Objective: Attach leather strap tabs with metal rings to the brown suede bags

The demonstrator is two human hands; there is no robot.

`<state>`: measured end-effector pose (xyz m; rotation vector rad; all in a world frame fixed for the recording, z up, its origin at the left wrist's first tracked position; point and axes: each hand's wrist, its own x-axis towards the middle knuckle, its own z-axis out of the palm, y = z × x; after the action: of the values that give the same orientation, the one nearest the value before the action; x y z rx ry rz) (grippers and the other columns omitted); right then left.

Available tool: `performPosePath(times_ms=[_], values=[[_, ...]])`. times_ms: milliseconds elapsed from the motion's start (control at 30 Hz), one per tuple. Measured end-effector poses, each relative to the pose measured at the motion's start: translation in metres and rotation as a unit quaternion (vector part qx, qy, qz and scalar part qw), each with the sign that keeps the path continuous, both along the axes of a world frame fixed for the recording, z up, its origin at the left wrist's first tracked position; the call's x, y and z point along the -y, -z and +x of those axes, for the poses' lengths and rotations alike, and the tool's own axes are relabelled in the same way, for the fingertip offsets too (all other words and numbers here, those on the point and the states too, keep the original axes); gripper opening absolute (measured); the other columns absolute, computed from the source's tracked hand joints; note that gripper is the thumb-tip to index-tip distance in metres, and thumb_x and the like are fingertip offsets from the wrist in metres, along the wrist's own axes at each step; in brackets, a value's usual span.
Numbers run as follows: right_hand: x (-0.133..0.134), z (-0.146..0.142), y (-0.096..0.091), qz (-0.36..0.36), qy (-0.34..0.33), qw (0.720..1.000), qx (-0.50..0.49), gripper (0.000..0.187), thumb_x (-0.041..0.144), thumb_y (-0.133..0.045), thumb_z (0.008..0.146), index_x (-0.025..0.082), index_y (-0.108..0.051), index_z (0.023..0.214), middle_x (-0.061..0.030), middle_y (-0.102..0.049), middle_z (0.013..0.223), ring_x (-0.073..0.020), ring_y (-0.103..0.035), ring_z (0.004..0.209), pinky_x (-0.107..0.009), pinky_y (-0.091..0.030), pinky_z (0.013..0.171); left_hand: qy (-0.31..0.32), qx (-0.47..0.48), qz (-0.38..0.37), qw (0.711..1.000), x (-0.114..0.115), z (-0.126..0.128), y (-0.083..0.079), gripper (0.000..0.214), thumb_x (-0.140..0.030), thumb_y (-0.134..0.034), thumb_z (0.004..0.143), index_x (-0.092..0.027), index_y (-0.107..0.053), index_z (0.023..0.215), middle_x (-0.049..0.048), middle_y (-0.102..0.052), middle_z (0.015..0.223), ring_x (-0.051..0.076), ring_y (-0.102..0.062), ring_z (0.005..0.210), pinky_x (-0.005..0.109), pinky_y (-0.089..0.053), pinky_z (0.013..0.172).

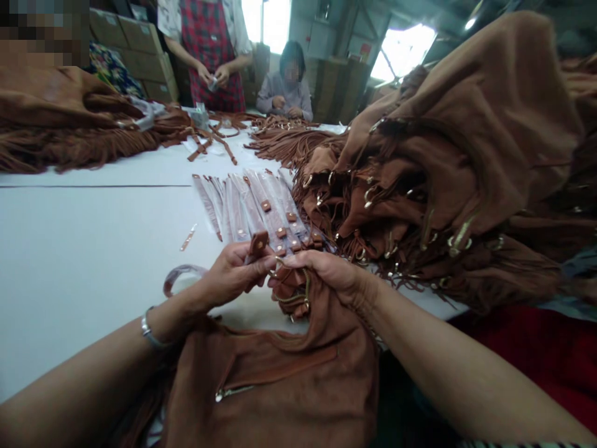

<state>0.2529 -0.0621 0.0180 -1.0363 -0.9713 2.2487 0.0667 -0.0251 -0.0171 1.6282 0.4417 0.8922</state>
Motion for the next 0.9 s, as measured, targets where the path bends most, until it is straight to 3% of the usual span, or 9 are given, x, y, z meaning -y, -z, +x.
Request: performPosePath(times_ms=[133, 233, 367, 467, 533, 733, 800, 900], values=[[0.008, 0.003, 0.002, 0.048, 0.005, 0.998, -0.048, 0.035, 0.031, -0.042, 0.083, 0.004, -0.06, 0.097, -0.0167, -0.063, 0.087, -0.0207, -0.061, 0.076, -0.027, -0.053, 0.061, 0.006, 0.052, -0.12, 0.991, 0.007, 0.005, 0.005, 0.032, -0.043, -0.057, 0.082, -0.012, -0.05, 0.082, -0.0004, -0.053, 0.06, 0.007, -0.047, 0.044, 0.015, -0.035, 0.037], [0.011, 0.002, 0.006, 0.06, 0.015, 0.998, -0.007, 0.038, 0.033, -0.041, 0.083, 0.003, -0.062, 0.092, -0.0156, -0.063, 0.079, -0.0188, -0.061, 0.07, -0.03, -0.052, 0.068, 0.038, 0.008, -0.106, 0.994, 0.005, 0.001, 0.001, 0.031, -0.041, -0.058, 0.081, -0.011, -0.052, 0.079, -0.0015, -0.051, 0.057, 0.004, -0.041, 0.042, 0.013, -0.03, 0.037], [0.012, 0.0, 0.007, 0.085, -0.006, 0.993, 0.081, 0.043, 0.039, -0.046, 0.079, 0.001, -0.064, 0.087, -0.0161, -0.063, 0.076, -0.0177, -0.06, 0.061, -0.029, -0.051, 0.06, 0.05, -0.07, 0.061, 0.994, 0.001, -0.009, -0.014, 0.023, -0.032, -0.055, 0.084, -0.01, -0.057, 0.078, -0.0005, -0.051, 0.063, 0.005, -0.044, 0.054, 0.014, -0.034, 0.05], [0.011, -0.002, 0.005, 0.139, -0.006, 0.983, 0.118, 0.04, 0.039, -0.055, 0.071, 0.002, -0.066, 0.082, -0.0149, -0.065, 0.077, -0.0187, -0.061, 0.067, -0.027, -0.051, 0.065, 0.066, -0.156, 0.238, 0.956, 0.006, -0.013, -0.025, 0.02, -0.024, -0.046, 0.087, -0.011, -0.056, 0.076, 0.0006, -0.053, 0.067, 0.007, -0.047, 0.062, 0.017, -0.034, 0.058], [0.008, -0.004, 0.005, 0.175, 0.019, 0.974, 0.141, 0.034, 0.036, -0.057, 0.068, 0.005, -0.068, 0.078, -0.0124, -0.065, 0.079, -0.0182, -0.061, 0.071, -0.026, -0.051, 0.068, 0.038, -0.201, 0.32, 0.925, 0.01, -0.015, -0.029, 0.018, -0.02, -0.043, 0.087, -0.012, -0.053, 0.075, 0.0007, -0.051, 0.067, 0.008, -0.046, 0.061, 0.018, -0.033, 0.058], [0.005, -0.01, 0.009, 0.232, 0.004, 0.962, 0.143, 0.031, 0.035, -0.056, 0.069, 0.006, -0.067, 0.07, -0.0101, -0.065, 0.076, -0.0173, -0.06, 0.071, -0.026, -0.05, 0.069, 0.012, -0.261, 0.386, 0.885, 0.013, -0.018, -0.027, 0.013, -0.011, -0.041, 0.08, -0.014, -0.051, 0.088, 0.0006, -0.053, 0.069, 0.01, -0.049, 0.062, 0.02, -0.033, 0.058], [0.009, -0.009, 0.009, 0.205, 0.012, 0.973, 0.108, 0.034, 0.037, -0.056, 0.072, 0.006, -0.067, 0.076, -0.0114, -0.065, 0.078, -0.0181, -0.061, 0.071, -0.027, -0.05, 0.067, 0.02, -0.23, 0.368, 0.901, 0.012, -0.016, -0.025, 0.011, -0.009, -0.041, 0.079, -0.013, -0.051, 0.083, 0.0008, -0.052, 0.069, 0.01, -0.049, 0.063, 0.02, -0.035, 0.059], [0.018, -0.005, 0.006, 0.138, 0.004, 0.989, 0.053, 0.043, 0.042, -0.05, 0.079, 0.004, -0.064, 0.093, -0.0147, -0.064, 0.082, -0.0192, -0.061, 0.071, -0.027, -0.05, 0.063, 0.024, -0.1, 0.182, 0.978, 0.012, -0.007, -0.016, 0.014, -0.021, -0.043, 0.087, -0.013, -0.047, 0.077, 0.0015, -0.052, 0.066, 0.009, -0.051, 0.059, 0.018, -0.038, 0.055]])
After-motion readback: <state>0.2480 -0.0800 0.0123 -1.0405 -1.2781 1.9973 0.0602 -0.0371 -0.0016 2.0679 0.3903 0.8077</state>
